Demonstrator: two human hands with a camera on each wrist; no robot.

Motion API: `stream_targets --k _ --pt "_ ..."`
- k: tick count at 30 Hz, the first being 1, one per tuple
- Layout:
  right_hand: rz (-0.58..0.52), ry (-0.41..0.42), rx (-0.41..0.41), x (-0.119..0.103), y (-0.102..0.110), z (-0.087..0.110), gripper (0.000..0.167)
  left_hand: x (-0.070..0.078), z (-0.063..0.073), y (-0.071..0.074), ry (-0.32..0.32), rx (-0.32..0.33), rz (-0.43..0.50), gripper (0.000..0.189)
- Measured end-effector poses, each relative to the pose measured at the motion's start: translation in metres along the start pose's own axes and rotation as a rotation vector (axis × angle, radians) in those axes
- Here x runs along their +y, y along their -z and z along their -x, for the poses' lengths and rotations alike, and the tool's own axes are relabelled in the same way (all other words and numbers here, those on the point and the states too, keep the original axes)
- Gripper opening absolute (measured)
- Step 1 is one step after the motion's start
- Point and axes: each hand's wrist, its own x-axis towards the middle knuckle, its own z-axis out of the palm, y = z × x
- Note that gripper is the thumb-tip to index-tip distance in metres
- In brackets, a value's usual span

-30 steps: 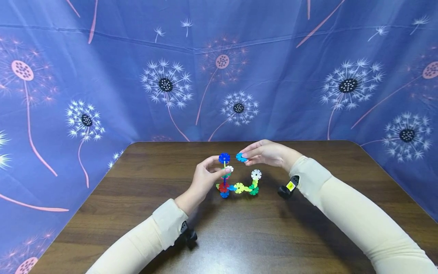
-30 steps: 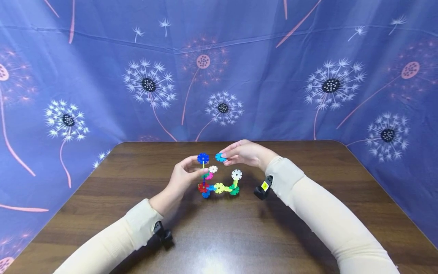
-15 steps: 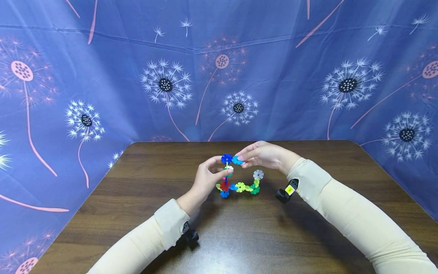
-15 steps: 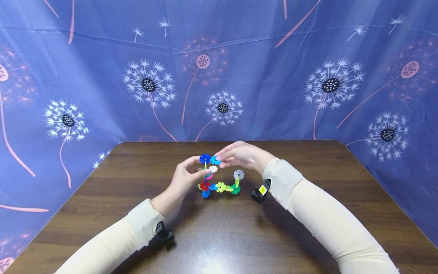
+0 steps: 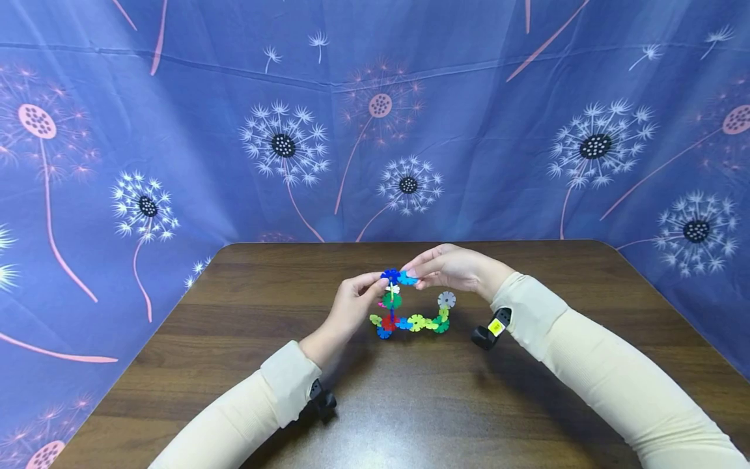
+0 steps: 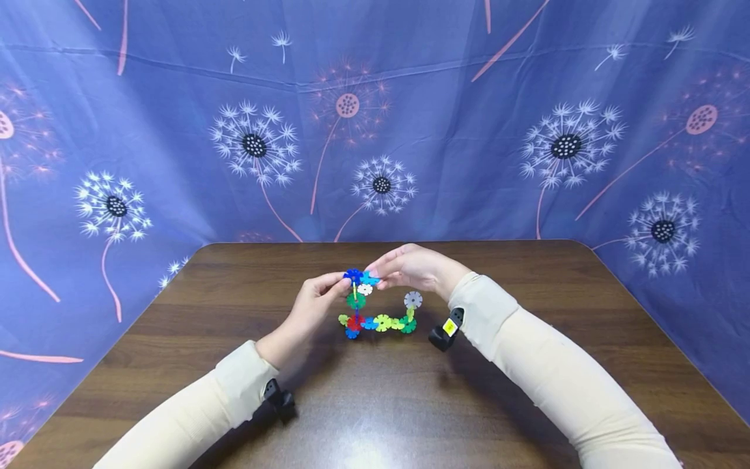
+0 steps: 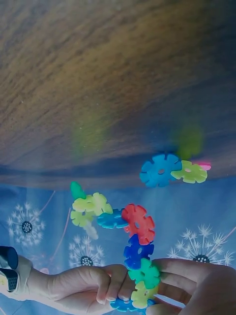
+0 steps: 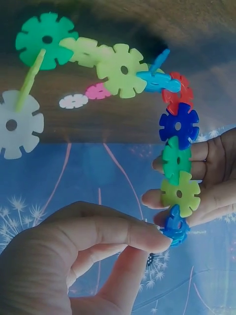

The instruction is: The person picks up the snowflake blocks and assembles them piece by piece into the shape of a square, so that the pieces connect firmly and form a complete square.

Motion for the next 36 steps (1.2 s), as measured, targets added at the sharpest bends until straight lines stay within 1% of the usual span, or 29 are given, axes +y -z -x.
stream_targets --k 3,6,10,13,16,19,23,26,28,31,36 --pt "0.010 0.010 -0.005 0.001 -0.001 0.000 0.013 0.001 0.000 -0.001 0.004 0.015 -0.012 0.021" --pt "0.025 0.020 -0.012 0.001 -0.002 0.000 0.014 0.003 0.002 -0.002 -0.010 0.032 -0.054 0.020" --pt "0.034 0.013 -0.022 0.001 -0.004 -0.001 0.018 0.003 0.002 -0.002 -0.020 0.039 -0.088 0.018" --pt "0.023 0.004 -0.018 0.001 -0.005 -0.001 0.021 0.003 0.002 -0.003 -0.013 0.046 -0.095 0.017" --pt "0.013 -0.001 -0.002 0.002 -0.008 -0.001 0.020 0.002 0.003 -0.004 -0.011 0.049 -0.098 0.017" --pt "0.005 -0.006 0.002 0.004 -0.010 -0.002 0.015 0.002 0.004 -0.004 -0.037 0.052 -0.125 0.016" --pt "-0.007 -0.001 0.000 0.005 -0.012 -0.002 0.015 0.002 0.005 -0.005 -0.088 0.060 -0.162 0.016" --pt "-0.017 0.006 -0.006 0.005 -0.011 -0.002 0.018 0.002 0.005 -0.006 -0.092 0.062 -0.161 0.017" --pt "-0.023 0.003 -0.013 0.005 -0.011 -0.003 0.021 0.002 0.005 -0.006 -0.089 0.058 -0.164 0.016" --pt "-0.025 -0.009 -0.014 0.005 -0.010 -0.003 0.021 0.003 0.005 -0.005 -0.096 0.044 -0.169 0.017" --pt "-0.013 -0.010 -0.002 0.004 -0.011 -0.002 0.015 0.006 0.006 -0.005 -0.101 -0.018 -0.134 0.020"
